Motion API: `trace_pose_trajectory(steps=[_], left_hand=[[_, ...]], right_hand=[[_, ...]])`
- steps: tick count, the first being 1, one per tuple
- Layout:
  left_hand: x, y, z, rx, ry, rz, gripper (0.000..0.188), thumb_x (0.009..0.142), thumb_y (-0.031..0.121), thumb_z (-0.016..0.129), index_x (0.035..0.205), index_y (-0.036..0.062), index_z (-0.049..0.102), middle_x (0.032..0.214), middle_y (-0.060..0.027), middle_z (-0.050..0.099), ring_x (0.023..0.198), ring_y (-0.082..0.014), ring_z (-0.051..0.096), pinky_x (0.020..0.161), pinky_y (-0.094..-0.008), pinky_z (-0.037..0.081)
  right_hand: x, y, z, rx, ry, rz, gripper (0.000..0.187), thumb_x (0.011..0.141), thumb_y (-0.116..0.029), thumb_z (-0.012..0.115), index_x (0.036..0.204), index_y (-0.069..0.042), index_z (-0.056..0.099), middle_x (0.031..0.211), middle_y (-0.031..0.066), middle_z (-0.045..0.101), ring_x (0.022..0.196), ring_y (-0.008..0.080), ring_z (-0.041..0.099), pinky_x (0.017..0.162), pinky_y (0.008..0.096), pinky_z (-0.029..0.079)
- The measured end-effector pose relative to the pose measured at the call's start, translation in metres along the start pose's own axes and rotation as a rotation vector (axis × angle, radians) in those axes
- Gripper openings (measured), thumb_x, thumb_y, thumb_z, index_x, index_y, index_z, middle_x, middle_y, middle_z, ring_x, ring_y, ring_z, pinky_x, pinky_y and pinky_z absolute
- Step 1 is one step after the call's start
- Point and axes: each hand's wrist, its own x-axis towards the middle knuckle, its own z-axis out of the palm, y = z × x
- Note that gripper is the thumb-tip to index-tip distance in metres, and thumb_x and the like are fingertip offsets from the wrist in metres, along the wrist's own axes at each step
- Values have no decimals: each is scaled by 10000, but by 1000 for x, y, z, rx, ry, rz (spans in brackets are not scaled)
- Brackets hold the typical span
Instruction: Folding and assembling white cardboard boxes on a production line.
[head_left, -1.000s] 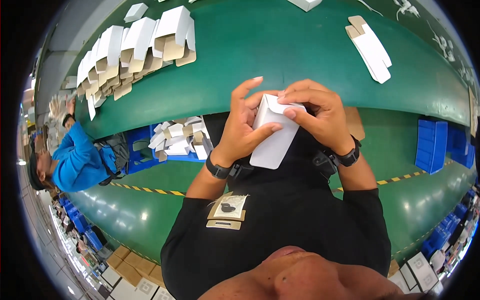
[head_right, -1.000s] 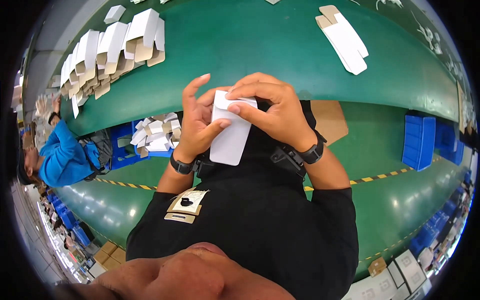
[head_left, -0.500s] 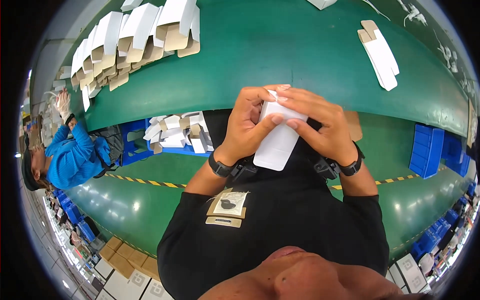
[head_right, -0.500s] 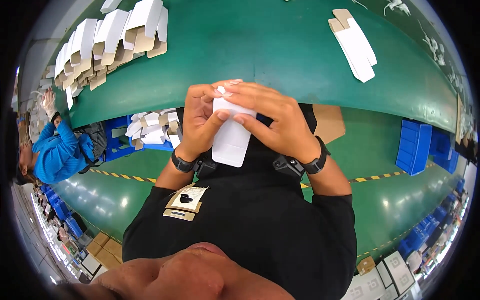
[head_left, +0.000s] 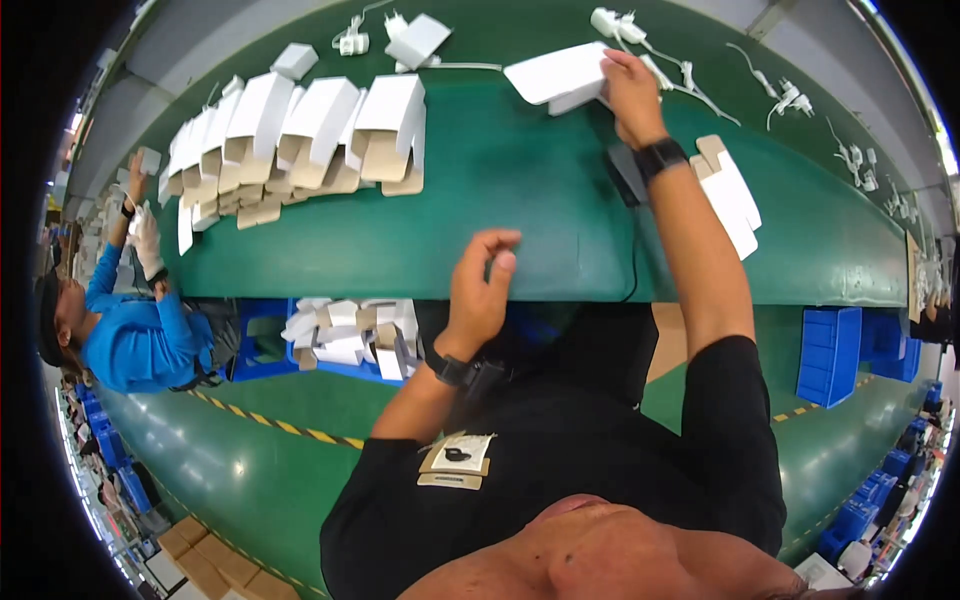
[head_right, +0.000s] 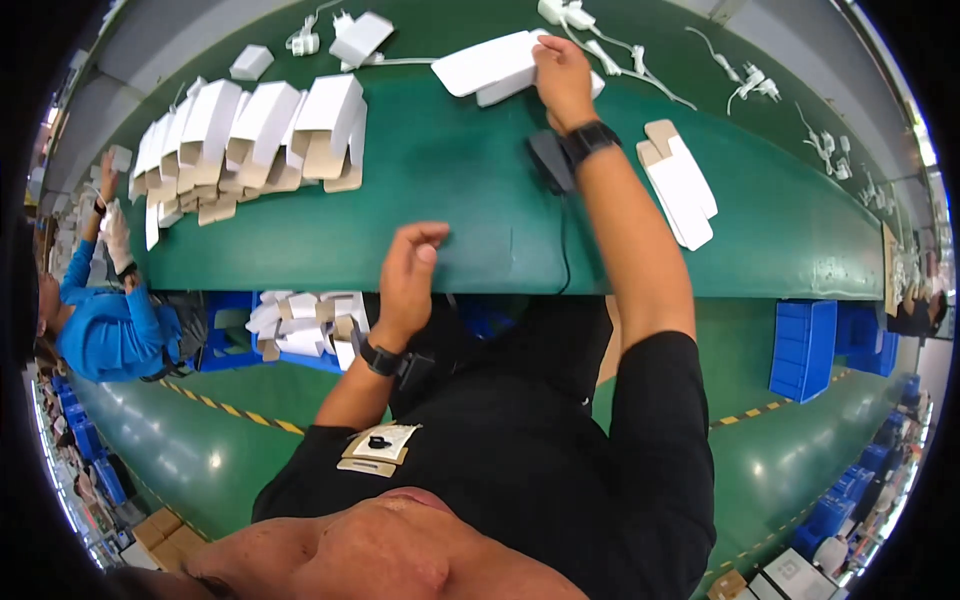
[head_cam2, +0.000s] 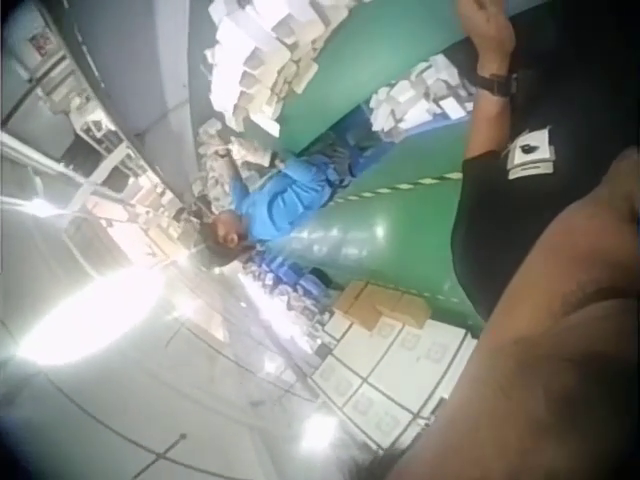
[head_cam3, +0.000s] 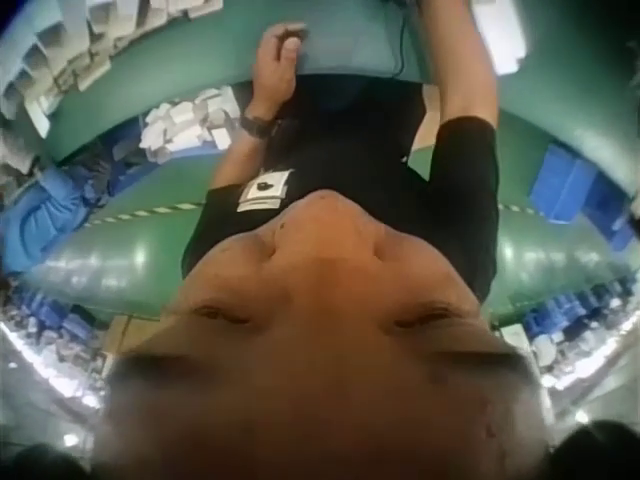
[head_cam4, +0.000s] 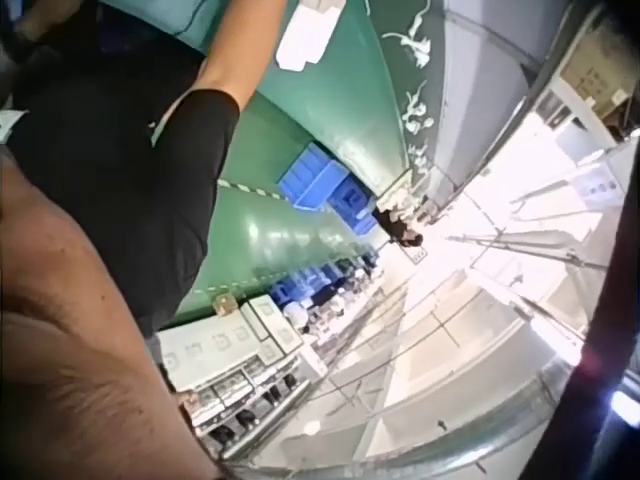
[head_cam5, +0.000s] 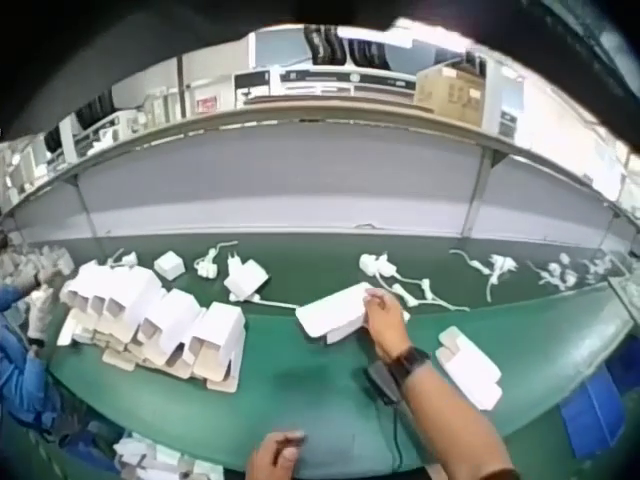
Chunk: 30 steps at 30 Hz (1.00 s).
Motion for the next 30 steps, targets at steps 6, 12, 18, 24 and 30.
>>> trace_pose_trajectory(steps=[6, 12, 18, 24, 30], left_hand=[[-9, 4, -20, 142, -53, 124, 244, 971, 226, 597, 1091, 20, 649, 1075, -133, 676, 1016, -261, 640, 926, -349, 478], [2, 15, -16, 67, -197, 127, 200, 942, 180, 632, 1063, 22, 652, 1041, -135, 682, 973, -311, 646, 895, -377, 494], [-4, 8, -17, 72, -152, 62, 160, 947, 151, 632, 1036, 22, 661, 988, -111, 695, 920, -249, 663, 847, -341, 513], [-8, 8, -15, 7, -115, 40, 145, 950, 133, 630, 1031, 18, 666, 980, -104, 701, 900, -207, 667, 827, -310, 516], [-3, 5, -10, 55, -179, -3, 129, 1001, 111, 577, 1026, 7, 648, 1008, -85, 692, 967, -147, 633, 878, -283, 492]], right_hand=[[-5, 21, 16, -555, 75, -611, 274, 954, -216, 613, 1115, 3, 649, 1059, 156, 683, 900, 254, 656, 794, 333, 511], [-27, 15, -74, -892, 129, -248, 263, 882, -229, 673, 1032, -13, 665, 1066, 182, 674, 922, 290, 651, 807, 377, 514], [-45, -16, -25, -615, -204, -356, 319, 934, -221, 651, 1192, -35, 667, 1179, 186, 673, 1085, 309, 651, 923, 391, 516], [-111, -28, -119, -1269, 91, -573, 426, 928, -263, 659, 1280, -29, 615, 1354, 204, 584, 1273, 367, 533, 1066, 480, 410], [-177, -15, -187, -1614, 72, -146, 273, 927, -274, 599, 1073, -48, 644, 1113, 146, 685, 1091, 332, 635, 1028, 541, 411]])
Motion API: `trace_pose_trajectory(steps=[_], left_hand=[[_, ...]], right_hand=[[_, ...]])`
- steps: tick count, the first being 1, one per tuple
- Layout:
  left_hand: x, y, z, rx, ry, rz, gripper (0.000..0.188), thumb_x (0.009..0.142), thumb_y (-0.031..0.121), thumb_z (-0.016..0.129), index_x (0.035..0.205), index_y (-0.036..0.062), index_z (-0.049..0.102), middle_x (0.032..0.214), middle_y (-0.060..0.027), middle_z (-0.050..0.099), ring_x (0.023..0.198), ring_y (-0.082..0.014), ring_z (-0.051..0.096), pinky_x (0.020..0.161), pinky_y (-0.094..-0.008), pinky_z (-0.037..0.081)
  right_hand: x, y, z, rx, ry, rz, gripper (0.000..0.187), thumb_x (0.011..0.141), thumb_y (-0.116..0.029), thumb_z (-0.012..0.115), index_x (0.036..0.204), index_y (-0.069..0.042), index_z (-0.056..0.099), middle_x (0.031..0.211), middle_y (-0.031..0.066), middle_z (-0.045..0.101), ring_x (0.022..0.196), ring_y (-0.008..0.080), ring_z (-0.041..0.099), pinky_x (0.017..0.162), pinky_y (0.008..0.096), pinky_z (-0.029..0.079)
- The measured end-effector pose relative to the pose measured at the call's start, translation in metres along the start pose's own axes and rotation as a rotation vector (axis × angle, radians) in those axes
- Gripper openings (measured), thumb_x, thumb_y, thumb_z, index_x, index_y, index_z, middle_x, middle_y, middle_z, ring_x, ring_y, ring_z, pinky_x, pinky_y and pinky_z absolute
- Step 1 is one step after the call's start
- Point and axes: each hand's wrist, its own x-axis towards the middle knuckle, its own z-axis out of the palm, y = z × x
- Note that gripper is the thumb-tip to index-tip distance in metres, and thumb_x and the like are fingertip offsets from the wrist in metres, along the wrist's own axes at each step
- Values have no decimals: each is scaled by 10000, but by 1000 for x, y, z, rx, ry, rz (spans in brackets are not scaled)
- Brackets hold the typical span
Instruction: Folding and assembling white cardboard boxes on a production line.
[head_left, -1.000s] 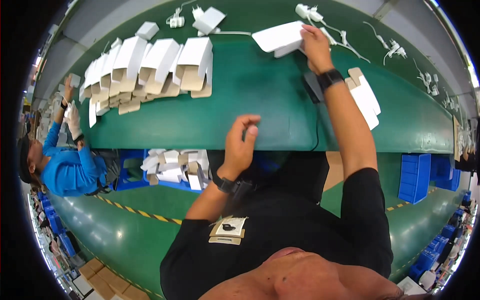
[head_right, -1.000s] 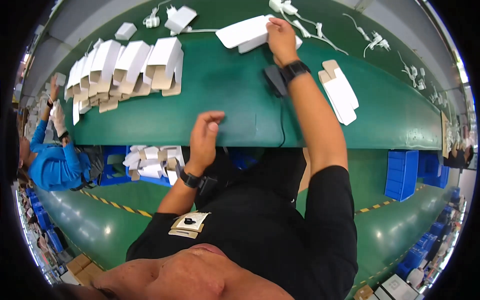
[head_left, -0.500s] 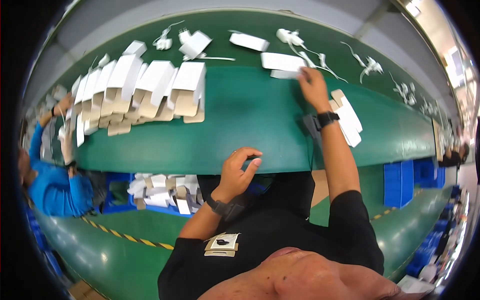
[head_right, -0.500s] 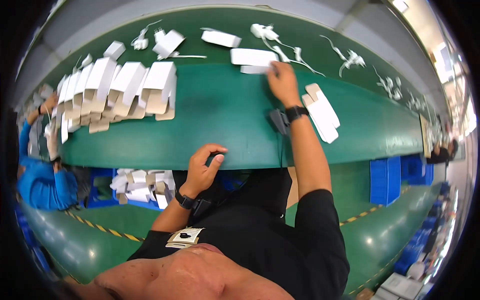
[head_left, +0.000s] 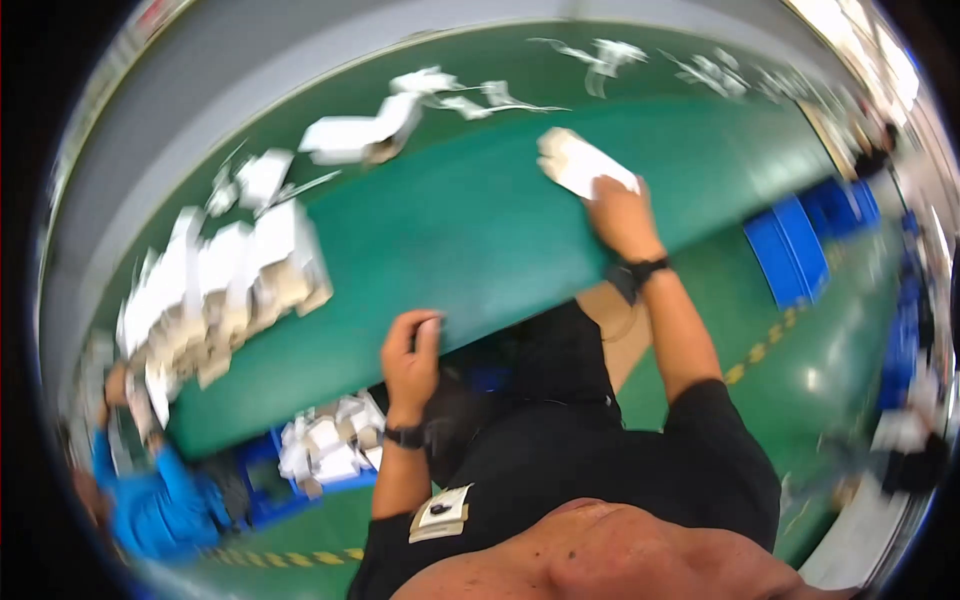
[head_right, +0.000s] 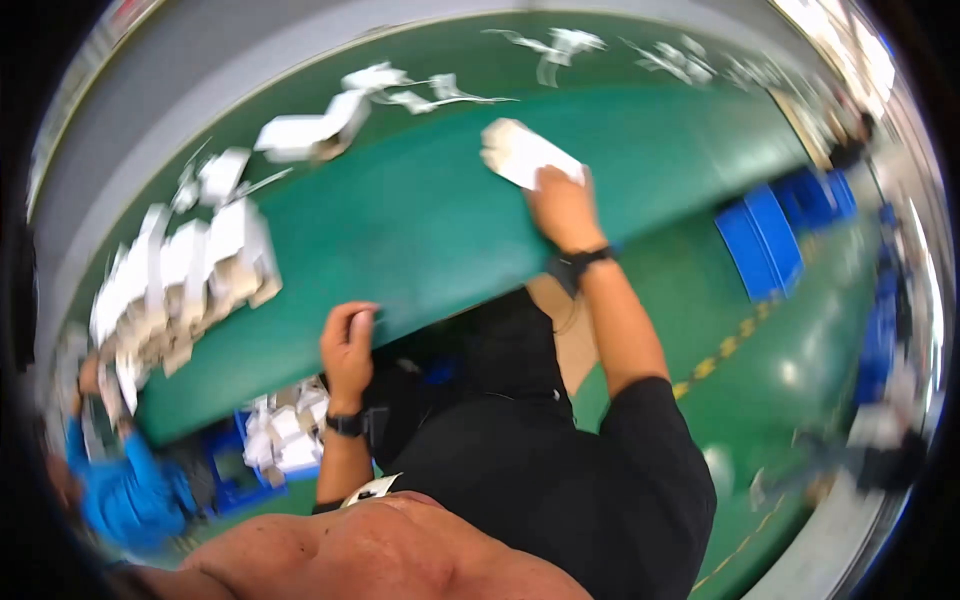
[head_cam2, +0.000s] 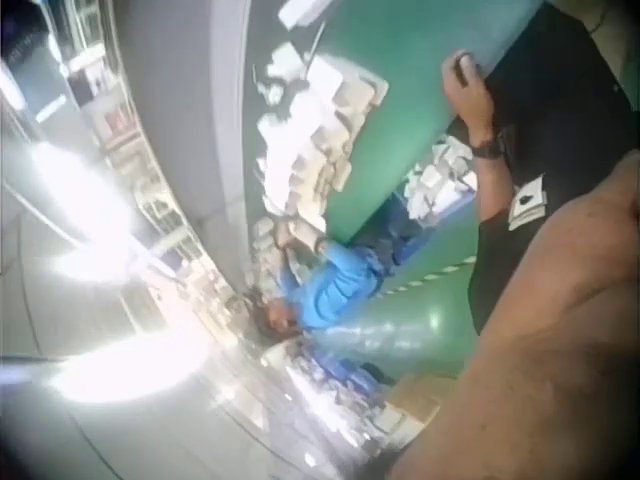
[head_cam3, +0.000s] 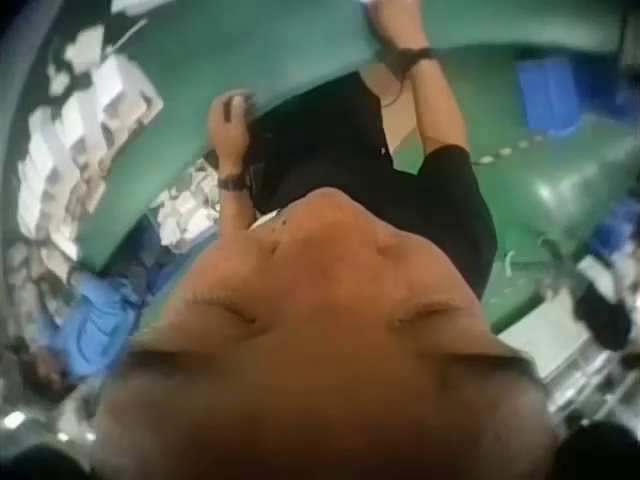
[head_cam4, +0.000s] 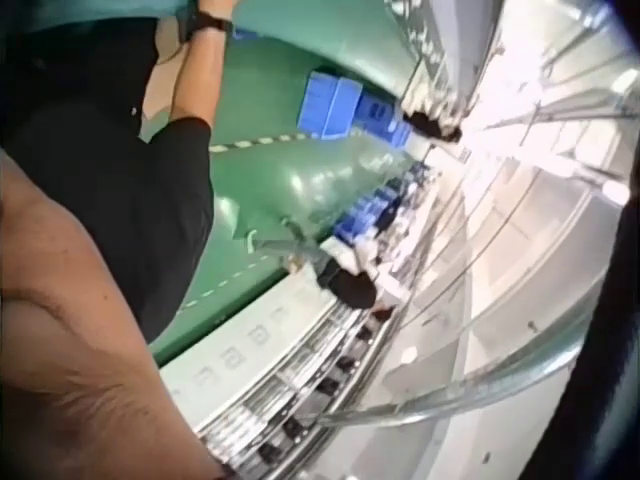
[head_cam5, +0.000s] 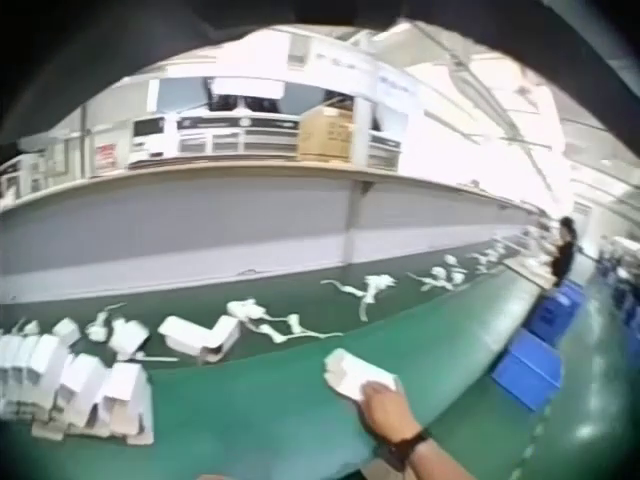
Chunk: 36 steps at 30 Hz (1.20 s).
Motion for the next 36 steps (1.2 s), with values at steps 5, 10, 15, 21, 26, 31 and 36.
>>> trace_pose_trajectory(steps=[5, 10, 15, 21, 26, 31, 36], left_hand=[[4, -3, -16, -73, -38, 66, 219, 1026, 178, 543, 1121, -9, 607, 1097, -112, 664, 1042, -190, 621, 949, -330, 484], [20, 51, 29, -393, 0, 172, 657, 971, 414, 606, 1391, -58, 423, 1385, -216, 523, 1271, -306, 534, 1088, -429, 409], [17, 65, 52, -552, -20, 137, 999, 884, 589, 643, 1512, -81, 250, 1557, -260, 333, 1411, -374, 402, 1151, -470, 337], [-17, 51, 17, -618, -318, -164, 990, 852, 576, 676, 1476, -98, 306, 1490, -234, 426, 1350, -354, 474, 1117, -448, 376], [-30, 51, 12, -647, -612, -248, 958, 864, 564, 650, 1500, -41, 268, 1319, -248, 555, 1147, -363, 627, 978, -441, 519], [-26, 53, 26, -567, -378, -312, 972, 830, 535, 720, 1508, -9, 283, 1373, -170, 507, 1180, -308, 582, 954, -405, 504], [-20, 63, 44, -515, -150, -173, 859, 887, 464, 673, 1532, 91, 246, 1353, -157, 503, 1170, -277, 565, 970, -387, 479]], right_hand=[[12, -27, -6, 31, 322, -150, 143, 876, -115, 547, 965, -80, 653, 861, 101, 695, 889, 289, 689, 997, 472, 469], [-55, -122, -91, 424, 667, -210, 126, 878, -102, 619, 987, -48, 648, 869, 94, 698, 740, 255, 689, 648, 359, 554], [-115, -197, -91, 936, 578, -414, 205, 929, -126, 598, 1105, -34, 650, 1021, 126, 708, 767, 270, 696, 632, 363, 551], [-101, -148, -96, 1255, 287, -386, 199, 962, -209, 588, 1045, -34, 633, 1016, 148, 721, 765, 291, 700, 641, 374, 549], [-67, -100, -136, 1048, -489, -470, 258, 954, -307, 630, 1044, -66, 611, 853, 128, 723, 712, 291, 699, 646, 366, 551], [-73, -90, -127, 1196, -601, -547, 303, 921, -322, 687, 1085, -77, 619, 825, 104, 710, 743, 255, 700, 662, 374, 541], [-95, -116, -95, 1521, -18, -323, 346, 908, -270, 716, 1172, -63, 630, 997, 100, 685, 919, 215, 670, 757, 354, 519]])
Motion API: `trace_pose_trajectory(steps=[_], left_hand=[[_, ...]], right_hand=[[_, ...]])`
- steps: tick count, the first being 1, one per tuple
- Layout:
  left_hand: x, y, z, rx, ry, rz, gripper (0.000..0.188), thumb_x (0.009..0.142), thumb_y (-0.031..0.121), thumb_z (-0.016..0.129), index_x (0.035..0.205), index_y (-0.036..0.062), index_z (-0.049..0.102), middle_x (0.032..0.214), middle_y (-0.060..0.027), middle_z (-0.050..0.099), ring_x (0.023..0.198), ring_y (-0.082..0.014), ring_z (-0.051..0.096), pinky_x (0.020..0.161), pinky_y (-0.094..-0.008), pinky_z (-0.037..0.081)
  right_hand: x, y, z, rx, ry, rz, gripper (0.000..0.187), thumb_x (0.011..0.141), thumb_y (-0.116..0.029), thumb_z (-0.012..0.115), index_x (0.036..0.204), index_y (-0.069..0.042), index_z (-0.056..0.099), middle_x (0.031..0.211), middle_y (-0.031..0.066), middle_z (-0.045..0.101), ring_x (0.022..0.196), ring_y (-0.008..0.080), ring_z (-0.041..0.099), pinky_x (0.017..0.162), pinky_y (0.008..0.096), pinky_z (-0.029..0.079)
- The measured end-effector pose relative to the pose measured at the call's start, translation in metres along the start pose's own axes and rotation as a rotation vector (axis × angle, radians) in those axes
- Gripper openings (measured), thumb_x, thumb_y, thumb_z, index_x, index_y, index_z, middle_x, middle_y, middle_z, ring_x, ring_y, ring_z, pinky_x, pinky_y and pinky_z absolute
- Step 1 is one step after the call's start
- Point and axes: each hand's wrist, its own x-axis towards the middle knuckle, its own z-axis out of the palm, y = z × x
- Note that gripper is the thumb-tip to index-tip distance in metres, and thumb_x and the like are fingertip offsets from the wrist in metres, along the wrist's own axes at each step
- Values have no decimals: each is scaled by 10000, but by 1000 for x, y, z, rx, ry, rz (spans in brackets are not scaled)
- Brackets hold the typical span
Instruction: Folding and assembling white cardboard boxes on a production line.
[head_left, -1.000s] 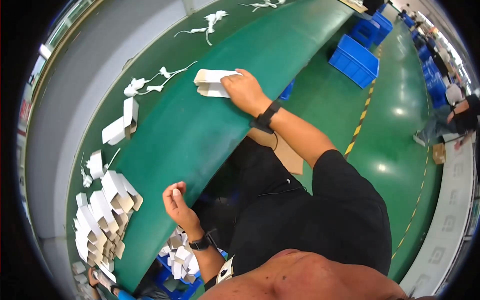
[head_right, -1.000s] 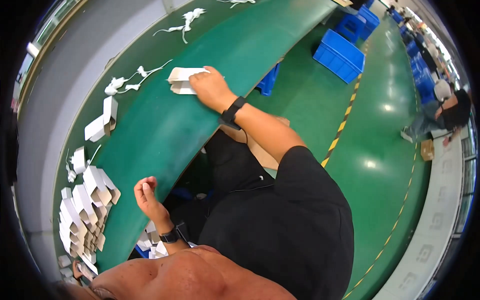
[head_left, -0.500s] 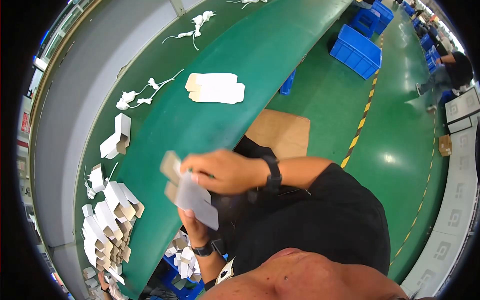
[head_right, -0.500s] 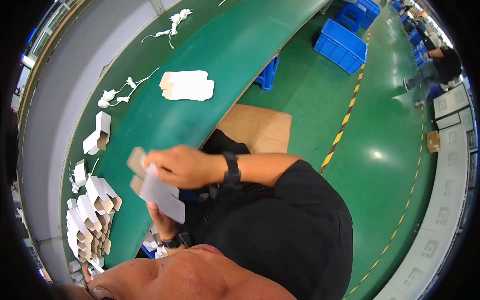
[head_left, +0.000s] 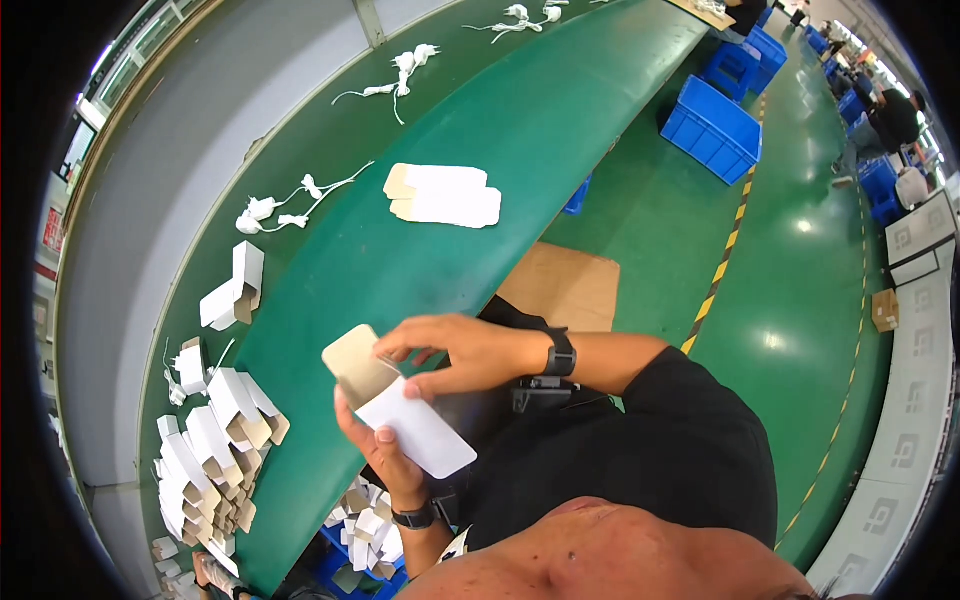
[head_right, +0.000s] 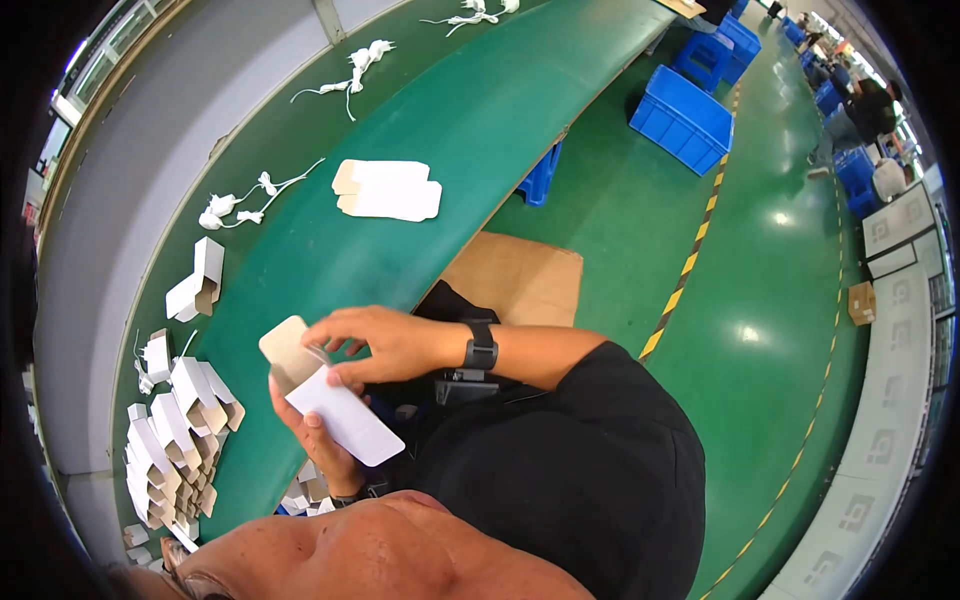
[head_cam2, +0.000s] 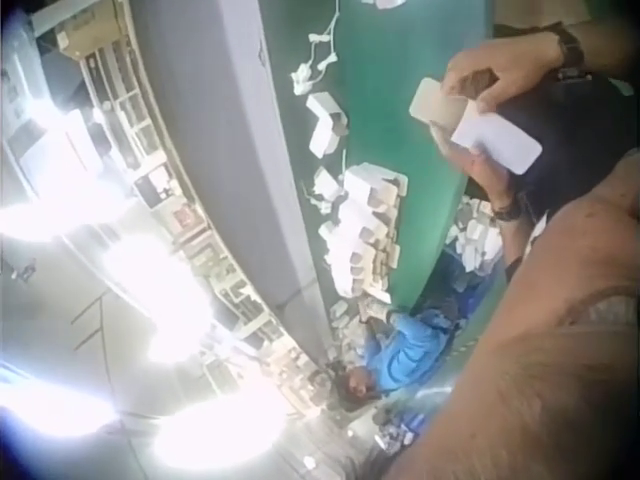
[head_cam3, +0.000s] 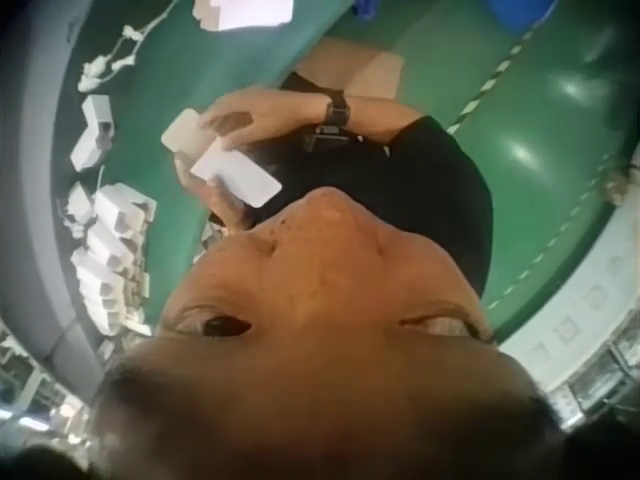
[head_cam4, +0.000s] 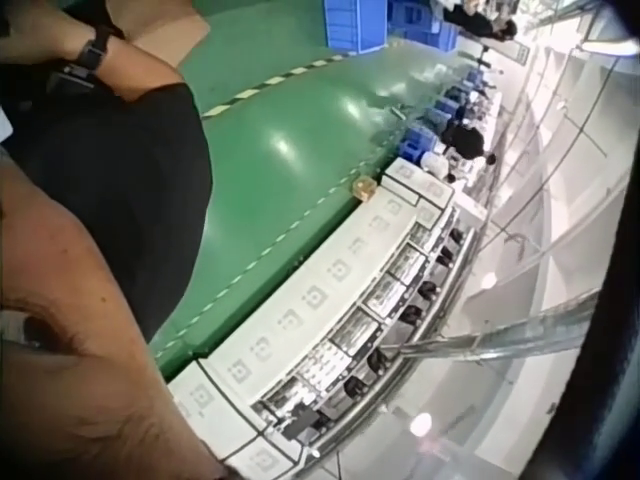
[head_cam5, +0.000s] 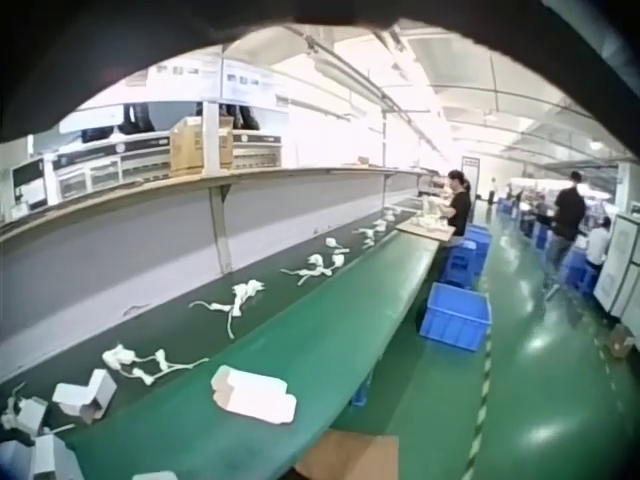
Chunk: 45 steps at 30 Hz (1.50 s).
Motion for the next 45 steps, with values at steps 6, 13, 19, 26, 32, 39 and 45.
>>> trace_pose_trajectory(steps=[6, 13, 19, 26, 32, 39, 45], left_hand=[[10, -7, 1, -25, -139, 46, 628, 935, 405, 609, 1404, 91, 335, 1244, -146, 520, 1102, -206, 545, 932, -328, 455], [8, -19, -3, -43, -107, -8, 520, 956, 368, 595, 1340, 106, 363, 1199, -144, 531, 1052, -194, 556, 899, -304, 460], [5, -8, 17, -69, -14, 19, 543, 983, 321, 597, 1399, 111, 318, 1239, -167, 560, 1087, -223, 585, 931, -317, 471], [8, -9, 28, 5, 75, -7, 629, 999, 238, 600, 1493, 100, 236, 1332, -229, 545, 1169, -268, 579, 986, -360, 467], [0, -21, 28, 222, -16, 250, 593, 1005, 195, 597, 1479, 31, 282, 1366, -252, 524, 1203, -278, 563, 1010, -374, 452], [-2, -26, 33, 290, -71, 297, 535, 1013, 184, 578, 1448, -24, 345, 1383, -253, 509, 1239, -287, 545, 1037, -388, 432], [0, -34, 34, 261, -45, 245, 474, 1011, 174, 573, 1406, -23, 402, 1373, -236, 513, 1240, -282, 541, 1067, -401, 411]], right_hand=[[-9, 9, 6, 90, -164, 191, 309, 927, -242, 704, 1162, -48, 653, 1072, 86, 648, 975, 197, 621, 827, 320, 489], [-8, 19, 13, 390, 33, 242, 286, 958, -299, 665, 1046, -28, 682, 1027, 83, 656, 881, 189, 606, 804, 299, 489], [-4, 23, -1, -33, -45, -128, 300, 925, -218, 706, 1160, -46, 634, 1129, 98, 665, 963, 205, 645, 841, 320, 509], [-1, 3, -13, -138, -34, -111, 208, 877, -164, 748, 1067, -81, 729, 1122, 98, 695, 977, 231, 680, 850, 333, 536], [-3, -3, -21, 55, -31, 3, 151, 867, -142, 747, 1007, -93, 776, 1082, 84, 723, 971, 213, 684, 852, 321, 540], [-8, -4, -35, 60, -17, 25, 152, 871, -176, 726, 976, -77, 775, 1024, 85, 740, 940, 213, 692, 809, 325, 544], [-7, 1, -49, 145, -162, 90, 153, 885, -128, 720, 1022, -87, 773, 1090, 98, 722, 1018, 236, 677, 889, 349, 533]])
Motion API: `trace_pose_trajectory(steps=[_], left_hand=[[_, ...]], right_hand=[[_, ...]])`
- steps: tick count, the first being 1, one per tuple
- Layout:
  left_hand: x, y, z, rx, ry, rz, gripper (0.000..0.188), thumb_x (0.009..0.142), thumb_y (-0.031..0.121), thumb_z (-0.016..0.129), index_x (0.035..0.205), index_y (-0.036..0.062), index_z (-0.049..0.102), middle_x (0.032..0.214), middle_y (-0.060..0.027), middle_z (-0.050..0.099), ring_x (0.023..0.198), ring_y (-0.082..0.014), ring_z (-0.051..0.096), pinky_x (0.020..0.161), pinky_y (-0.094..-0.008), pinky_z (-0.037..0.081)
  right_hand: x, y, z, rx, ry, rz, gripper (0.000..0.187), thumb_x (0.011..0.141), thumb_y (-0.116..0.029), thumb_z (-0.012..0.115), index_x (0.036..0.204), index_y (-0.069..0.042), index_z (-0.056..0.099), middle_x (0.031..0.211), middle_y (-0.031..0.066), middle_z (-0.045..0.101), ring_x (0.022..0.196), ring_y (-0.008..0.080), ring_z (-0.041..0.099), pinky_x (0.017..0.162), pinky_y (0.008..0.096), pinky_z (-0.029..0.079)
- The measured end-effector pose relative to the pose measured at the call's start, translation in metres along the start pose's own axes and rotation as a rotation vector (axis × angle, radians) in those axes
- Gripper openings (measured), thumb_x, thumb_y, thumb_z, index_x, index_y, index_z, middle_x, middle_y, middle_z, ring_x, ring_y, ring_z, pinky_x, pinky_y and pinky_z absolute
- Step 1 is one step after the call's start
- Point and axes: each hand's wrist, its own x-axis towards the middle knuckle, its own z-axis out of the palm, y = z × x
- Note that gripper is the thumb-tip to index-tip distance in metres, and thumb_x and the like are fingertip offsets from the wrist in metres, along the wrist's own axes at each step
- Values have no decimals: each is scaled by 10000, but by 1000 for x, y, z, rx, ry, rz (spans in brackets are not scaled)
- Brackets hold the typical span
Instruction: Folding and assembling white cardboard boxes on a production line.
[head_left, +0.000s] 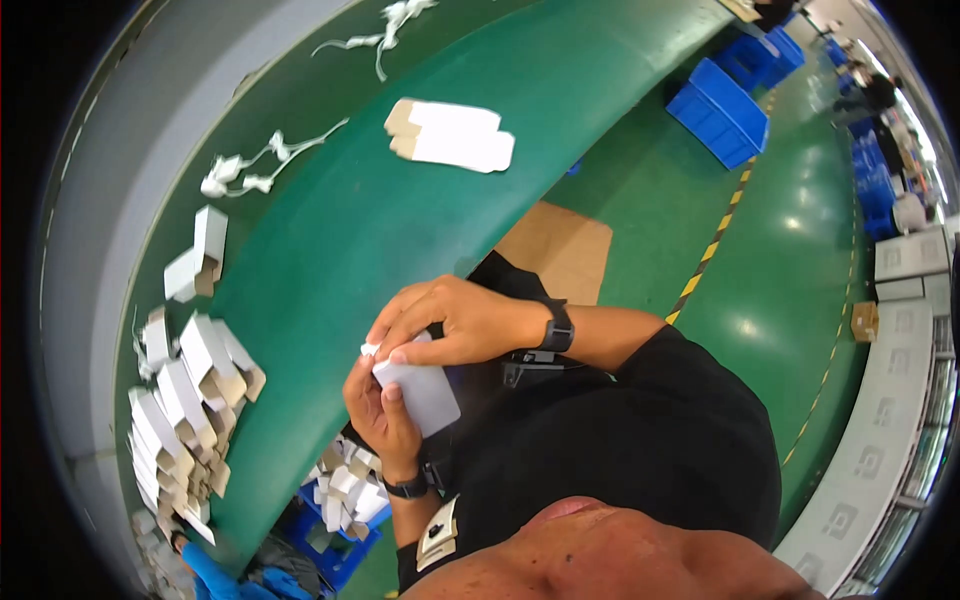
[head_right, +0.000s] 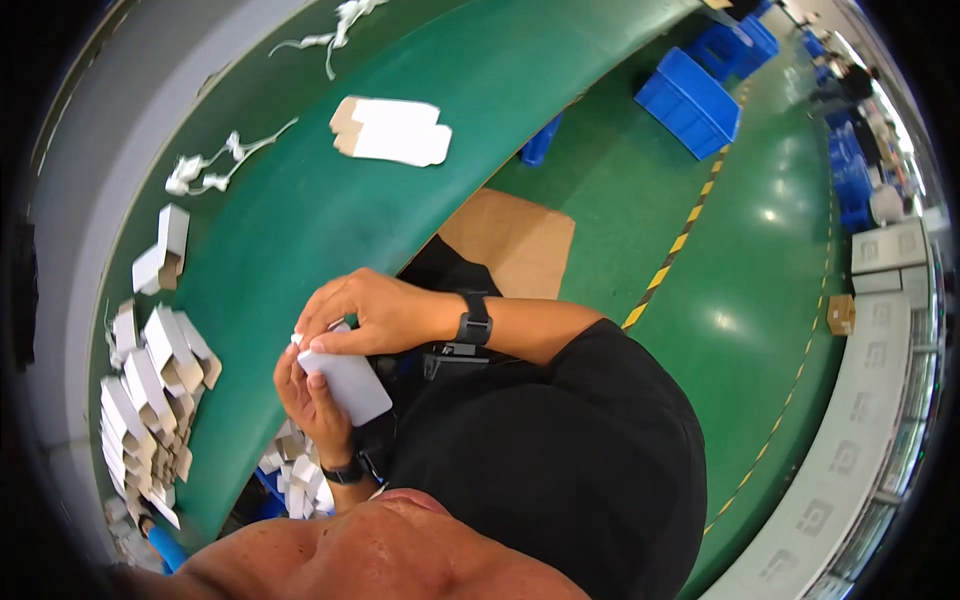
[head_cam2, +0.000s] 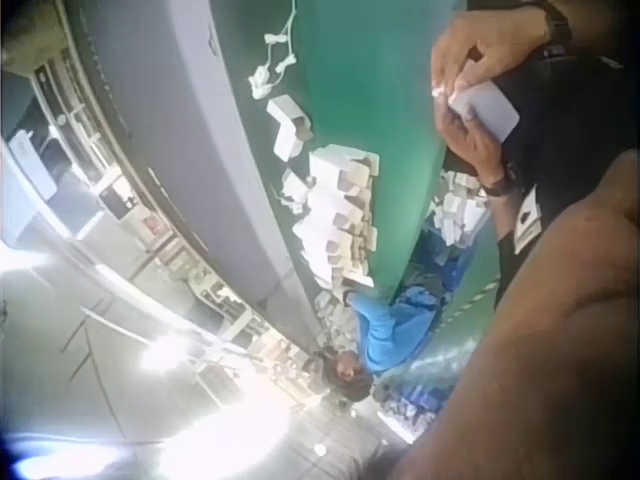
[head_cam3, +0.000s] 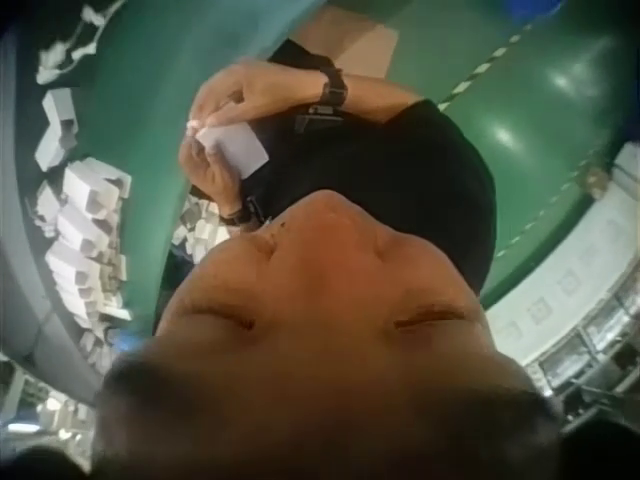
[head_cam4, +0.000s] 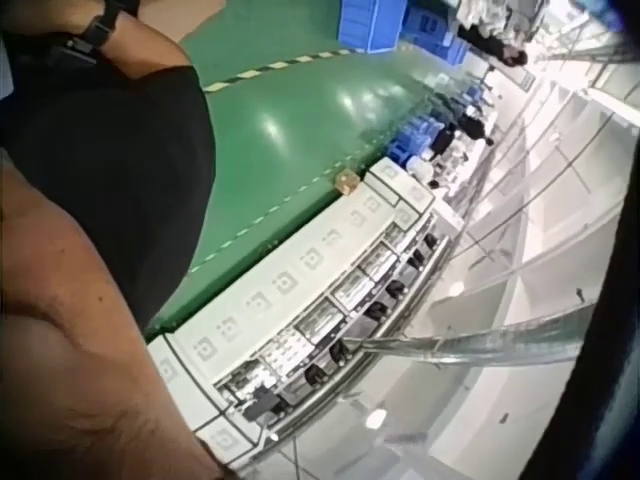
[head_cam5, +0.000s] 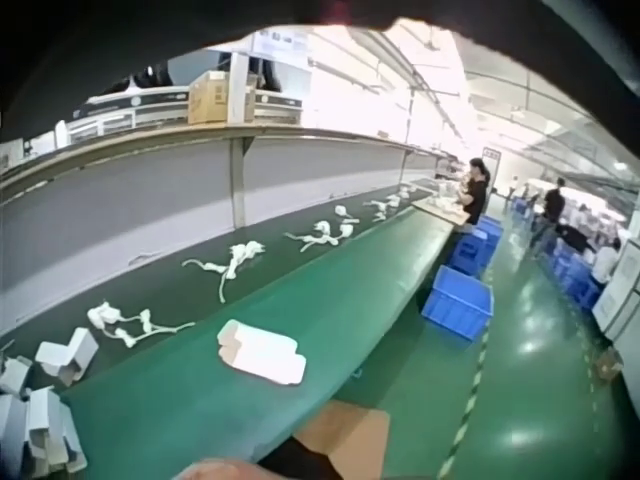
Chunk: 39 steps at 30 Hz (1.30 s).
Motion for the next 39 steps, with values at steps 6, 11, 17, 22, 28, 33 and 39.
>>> trace_pose_trajectory(steps=[6, 11, 17, 22, 28, 33, 39], left_hand=[[17, -4, 5, -94, 15, -7, 385, 995, 100, 586, 1336, -17, 454, 1319, -175, 537, 1212, -247, 547, 1060, -384, 412], [22, -1, -16, -262, 47, -85, 383, 1028, 172, 547, 1347, -8, 436, 1307, -166, 537, 1177, -228, 554, 1004, -376, 452], [35, -30, -59, -328, 298, -77, 392, 1065, 285, 453, 1343, 10, 433, 1267, -160, 558, 1144, -230, 573, 977, -382, 480], [28, -47, -56, -206, 262, -83, 387, 1076, 325, 414, 1279, 4, 484, 1190, -153, 595, 1080, -233, 607, 966, -390, 499], [20, -48, -62, -206, 232, -72, 326, 1072, 277, 438, 1226, 2, 524, 1147, -138, 618, 1043, -221, 627, 947, -375, 509], [22, -37, -64, -139, 190, -85, 289, 1069, 249, 454, 1166, -1, 563, 1105, -130, 636, 1008, -211, 641, 917, -362, 522], [29, -40, -69, 13, 173, -100, 275, 1073, 232, 449, 1092, 2, 598, 1037, -118, 658, 921, -197, 656, 856, -330, 537]], right_hand=[[4, 11, -1, -337, -24, -117, 295, 871, -69, 700, 1164, -42, 719, 1244, 160, 679, 1157, 335, 635, 1016, 413, 489], [31, 20, 19, -282, -110, -18, 317, 898, -57, 680, 1213, -27, 689, 1282, 137, 667, 1181, 274, 629, 1035, 384, 473], [151, 94, -19, -35, 210, 337, 336, 979, -149, 612, 1292, -26, 602, 1163, 47, 658, 1045, 143, 605, 937, 305, 481], [278, 134, -77, 142, 664, 375, 366, 955, -227, 615, 1273, -46, 611, 1099, 69, 663, 975, 148, 594, 848, 292, 480], [261, 150, -90, -506, 327, 202, 411, 957, -270, 611, 1278, -13, 613, 1155, 144, 675, 1089, 234, 608, 982, 329, 469], [122, 98, -108, -1466, 382, -200, 455, 910, -323, 677, 1258, -34, 619, 1297, 211, 605, 1206, 373, 564, 1003, 447, 432], [62, 107, -130, -1474, 292, 118, 254, 876, -284, 652, 930, -39, 613, 960, 166, 659, 892, 370, 639, 811, 470, 476]])
